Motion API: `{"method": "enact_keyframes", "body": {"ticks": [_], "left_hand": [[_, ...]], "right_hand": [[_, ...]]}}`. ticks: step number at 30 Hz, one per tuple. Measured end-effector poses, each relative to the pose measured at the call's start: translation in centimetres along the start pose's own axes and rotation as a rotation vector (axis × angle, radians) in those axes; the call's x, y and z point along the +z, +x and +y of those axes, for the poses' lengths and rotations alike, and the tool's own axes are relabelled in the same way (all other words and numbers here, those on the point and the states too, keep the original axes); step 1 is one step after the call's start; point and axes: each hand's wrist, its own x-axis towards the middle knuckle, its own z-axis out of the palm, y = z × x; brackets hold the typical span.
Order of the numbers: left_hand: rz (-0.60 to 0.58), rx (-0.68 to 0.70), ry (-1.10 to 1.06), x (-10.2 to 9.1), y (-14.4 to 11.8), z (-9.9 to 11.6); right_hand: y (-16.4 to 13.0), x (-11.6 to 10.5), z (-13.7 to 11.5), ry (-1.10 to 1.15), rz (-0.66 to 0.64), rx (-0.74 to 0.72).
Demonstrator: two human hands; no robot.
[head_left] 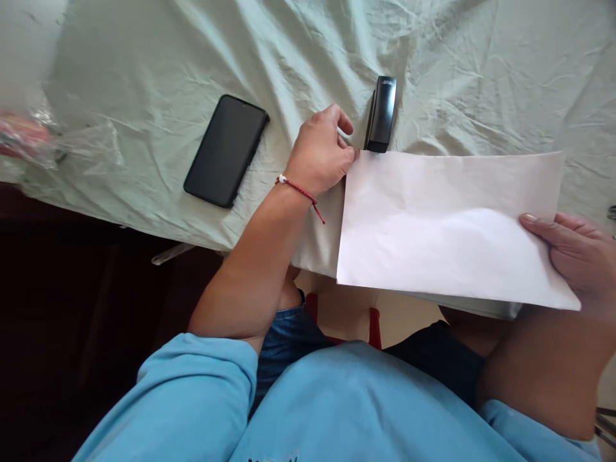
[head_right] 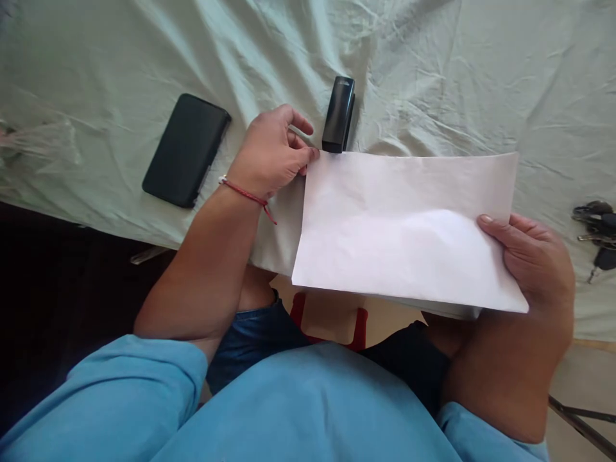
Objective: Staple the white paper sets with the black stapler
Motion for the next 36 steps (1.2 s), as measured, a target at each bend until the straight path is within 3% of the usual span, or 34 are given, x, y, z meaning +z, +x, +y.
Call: {"method": "enact_keyframes", "body": {"ticks": [13,18,21,24,30,33,36], "left_hand": [[-0.006,0.075,0.012,0.8,-0.1,0.7],[0.191,0.19,-0.098,1.3,0.3,0.5],[0.246,0.298,-0.196,1.5,0.3,0.7],[0.199,0.294,-0.189,1.4,0.1,1.2],[-0.042,0.043,-0.233,0.9,0.2,1.6],[-0.11,0.052,-0.217,0.7,0.7,1.2],[-0.086,0.119,-0.176,0.7,0.7,0.8]], "right_hand": [[0.8,-1.1,1.1,-0.045,0.062,0.024],[0.3,-0.9,0.7,-0.044,0.063,0.028],[-0.1,-0.6,0.2,-0.059,0.074,0.057],[-0.3,-0.4,0.0,-0.057,0.073,0.074],[-0.1,-0.6,0.3,-0.053,0.052,0.047],[0.0,-0.5,0.6,-0.039,0.045,0.056],[-0.1,-0.4,0.8,-0.033,0.033,0.048]]}}
